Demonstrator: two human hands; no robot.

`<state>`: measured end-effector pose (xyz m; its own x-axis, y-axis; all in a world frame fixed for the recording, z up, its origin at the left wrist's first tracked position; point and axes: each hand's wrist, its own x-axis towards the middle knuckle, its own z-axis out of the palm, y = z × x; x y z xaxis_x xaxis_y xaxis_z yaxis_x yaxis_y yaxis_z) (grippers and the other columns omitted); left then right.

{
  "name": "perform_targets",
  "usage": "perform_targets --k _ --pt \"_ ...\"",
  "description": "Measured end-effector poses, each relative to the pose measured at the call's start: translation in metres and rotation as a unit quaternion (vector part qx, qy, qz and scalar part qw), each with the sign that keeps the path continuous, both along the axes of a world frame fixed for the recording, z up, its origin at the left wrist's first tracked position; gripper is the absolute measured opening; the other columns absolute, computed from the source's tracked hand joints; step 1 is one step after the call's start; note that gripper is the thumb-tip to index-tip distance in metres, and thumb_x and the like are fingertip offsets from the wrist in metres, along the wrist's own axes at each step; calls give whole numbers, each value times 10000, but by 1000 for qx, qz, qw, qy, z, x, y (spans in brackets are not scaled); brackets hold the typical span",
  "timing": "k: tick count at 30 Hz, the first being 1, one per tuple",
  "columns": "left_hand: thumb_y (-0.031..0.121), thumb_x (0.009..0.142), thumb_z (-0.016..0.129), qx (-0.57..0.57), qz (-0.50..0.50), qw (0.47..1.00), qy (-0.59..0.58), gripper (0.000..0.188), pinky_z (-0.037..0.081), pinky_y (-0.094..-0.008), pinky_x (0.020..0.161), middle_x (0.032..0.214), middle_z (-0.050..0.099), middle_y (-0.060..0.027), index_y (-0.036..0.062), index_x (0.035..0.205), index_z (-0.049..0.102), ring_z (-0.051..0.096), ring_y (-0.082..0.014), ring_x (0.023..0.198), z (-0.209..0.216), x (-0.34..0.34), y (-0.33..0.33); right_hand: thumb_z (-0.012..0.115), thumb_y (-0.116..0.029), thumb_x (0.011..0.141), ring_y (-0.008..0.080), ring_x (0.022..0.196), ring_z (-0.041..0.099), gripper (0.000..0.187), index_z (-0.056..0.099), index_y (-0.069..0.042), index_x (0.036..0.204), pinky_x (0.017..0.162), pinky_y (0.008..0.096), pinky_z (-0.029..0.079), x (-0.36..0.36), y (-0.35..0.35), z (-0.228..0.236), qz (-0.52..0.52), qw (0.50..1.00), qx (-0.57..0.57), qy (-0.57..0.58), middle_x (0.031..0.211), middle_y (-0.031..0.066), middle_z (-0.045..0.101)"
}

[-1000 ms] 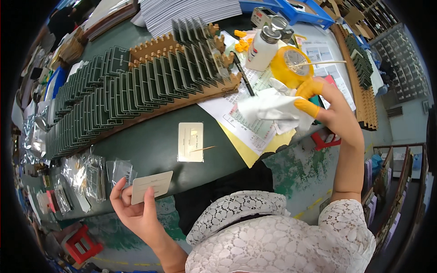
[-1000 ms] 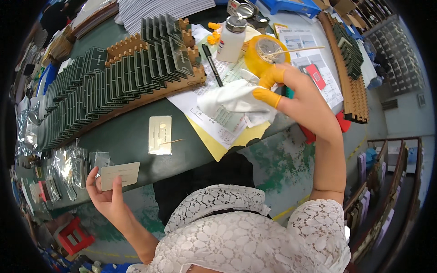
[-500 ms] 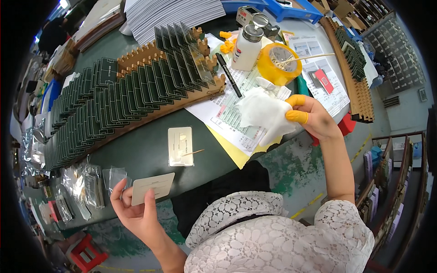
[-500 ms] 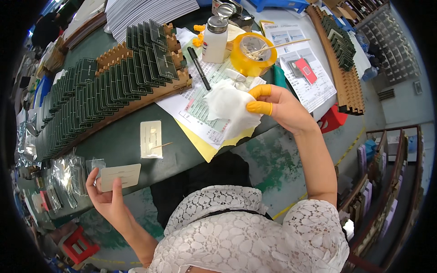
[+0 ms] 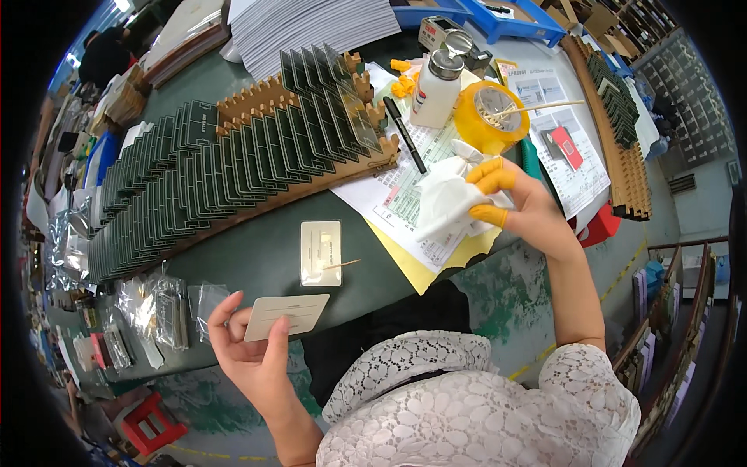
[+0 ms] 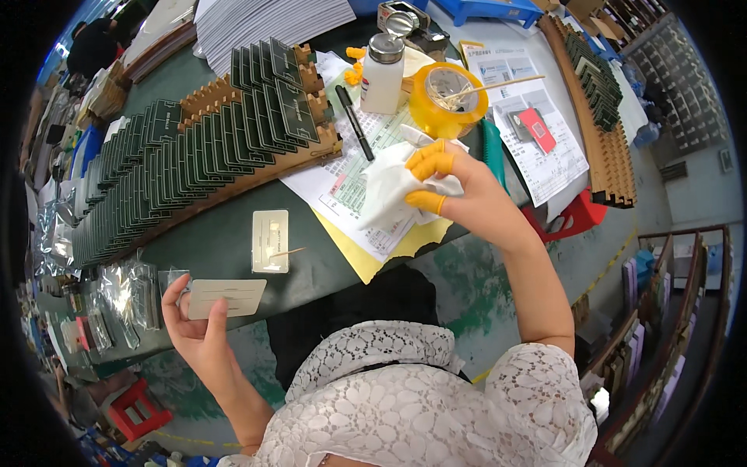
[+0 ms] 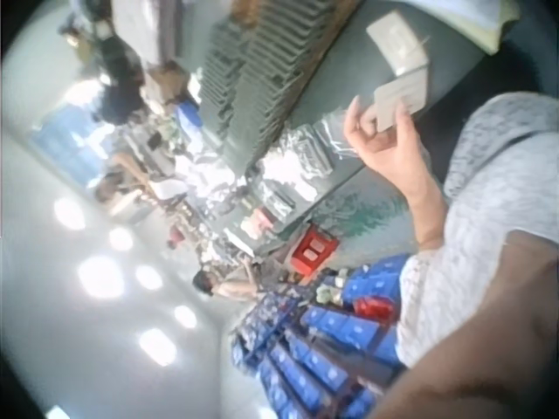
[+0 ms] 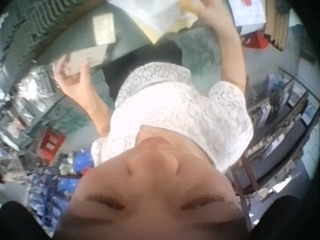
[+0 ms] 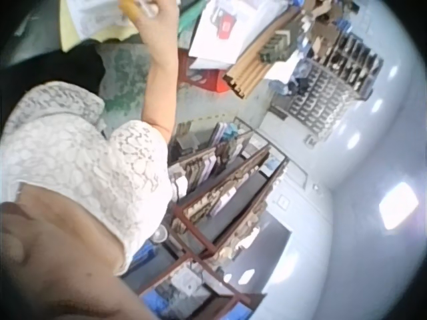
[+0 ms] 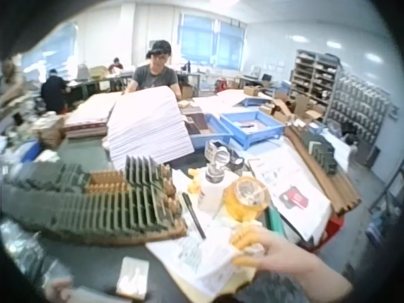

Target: The person uses a wooden stick to apply a substance to the surface of a small rectangular card. They then wipe the card with a white cloth to remove excess material. The person repeats this process on multiple cards, handling them one at a time.

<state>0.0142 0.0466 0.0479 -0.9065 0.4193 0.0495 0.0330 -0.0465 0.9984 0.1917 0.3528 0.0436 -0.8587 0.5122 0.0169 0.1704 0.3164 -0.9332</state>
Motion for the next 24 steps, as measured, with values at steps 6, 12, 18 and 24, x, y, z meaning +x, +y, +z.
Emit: perform_targets --k 6,12,18,24 --pt "-106 799 691 -24 35 999 -20 562 482 -269 869 909 607 -33 19 1297 465 606 -109 908 -2 0 5 777 -107 807 136 845 506 243 622 -38 981 746 270 409 20 -15 3 -37 980 98 -168 926 18 558" --pt "-103 808 684 -21 32 999 -23 558 486 -270 863 914 607 -34 16 1304 458 604 -109 905 3 1 9 756 -166 854 90 800 495 204 665 -20 964 694 241 394 18 -12 2 -86 976 47 -194 896 3 563" --pt "-102 812 682 -19 35 999 -28 555 487 -270 858 918 609 -36 15 1305 455 605 -111 906 0 2 4 735 -149 879 77 813 508 184 670 -2 968 714 229 417 13 -14 -4 -111 964 -6 -243 993 10 596" --pt "-117 801 681 -18 33 999 -24 563 477 -270 855 899 617 -41 15 1300 456 597 -110 891 -1 1 4 727 -85 871 142 1006 582 83 672 -53 924 918 285 445 13 -14 2 -113 972 -132 158 1091 60 645"
